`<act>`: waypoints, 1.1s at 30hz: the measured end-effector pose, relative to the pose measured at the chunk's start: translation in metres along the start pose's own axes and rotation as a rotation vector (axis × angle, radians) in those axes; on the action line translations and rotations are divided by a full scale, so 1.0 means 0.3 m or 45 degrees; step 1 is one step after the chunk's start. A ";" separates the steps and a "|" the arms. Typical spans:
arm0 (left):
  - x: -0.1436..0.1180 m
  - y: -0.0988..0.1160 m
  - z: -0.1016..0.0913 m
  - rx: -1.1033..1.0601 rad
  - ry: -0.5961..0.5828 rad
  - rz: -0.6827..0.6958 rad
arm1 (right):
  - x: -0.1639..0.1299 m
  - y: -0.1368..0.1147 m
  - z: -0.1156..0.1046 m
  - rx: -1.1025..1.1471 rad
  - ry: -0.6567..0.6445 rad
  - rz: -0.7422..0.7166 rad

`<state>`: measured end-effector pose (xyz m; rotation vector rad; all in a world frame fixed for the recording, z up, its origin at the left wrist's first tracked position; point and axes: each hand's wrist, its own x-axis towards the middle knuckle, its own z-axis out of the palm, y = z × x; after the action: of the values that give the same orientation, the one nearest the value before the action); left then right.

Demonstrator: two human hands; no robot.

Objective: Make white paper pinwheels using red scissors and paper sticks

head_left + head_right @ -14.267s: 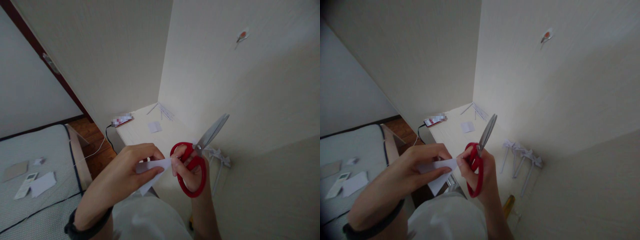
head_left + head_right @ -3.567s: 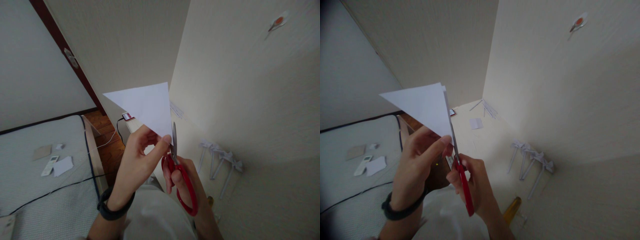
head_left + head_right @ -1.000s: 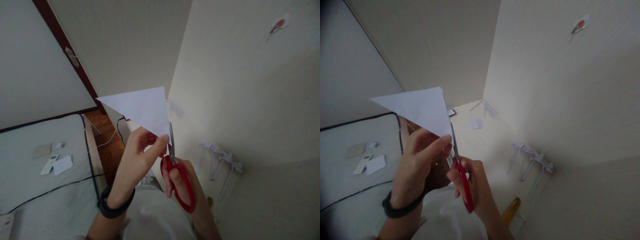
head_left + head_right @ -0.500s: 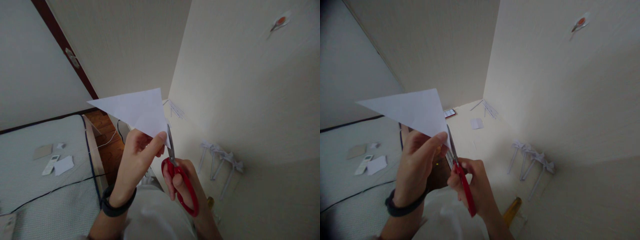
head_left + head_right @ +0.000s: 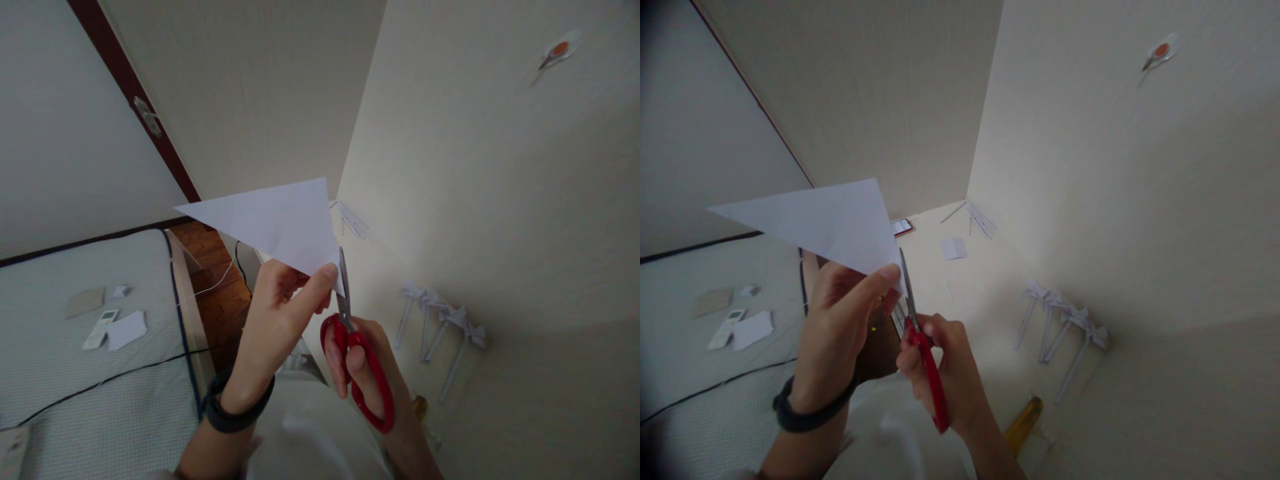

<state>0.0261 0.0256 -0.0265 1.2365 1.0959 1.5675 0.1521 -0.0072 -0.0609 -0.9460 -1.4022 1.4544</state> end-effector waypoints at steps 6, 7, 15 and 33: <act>0.004 0.013 -0.003 0.039 -0.014 -0.027 | 0.001 -0.002 -0.001 -0.029 0.022 0.002; 0.005 0.015 -0.003 0.044 -0.010 -0.025 | 0.001 -0.004 -0.001 -0.044 0.026 0.005; -0.001 0.015 0.004 0.001 0.063 -0.040 | 0.003 -0.002 -0.009 -0.094 0.062 0.076; 0.007 0.033 -0.002 0.166 0.042 -0.035 | 0.004 -0.001 -0.001 -0.111 0.057 0.047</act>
<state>0.0243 0.0248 -0.0166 1.2802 1.2482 1.5207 0.1521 -0.0061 -0.0606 -1.0585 -1.4317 1.3999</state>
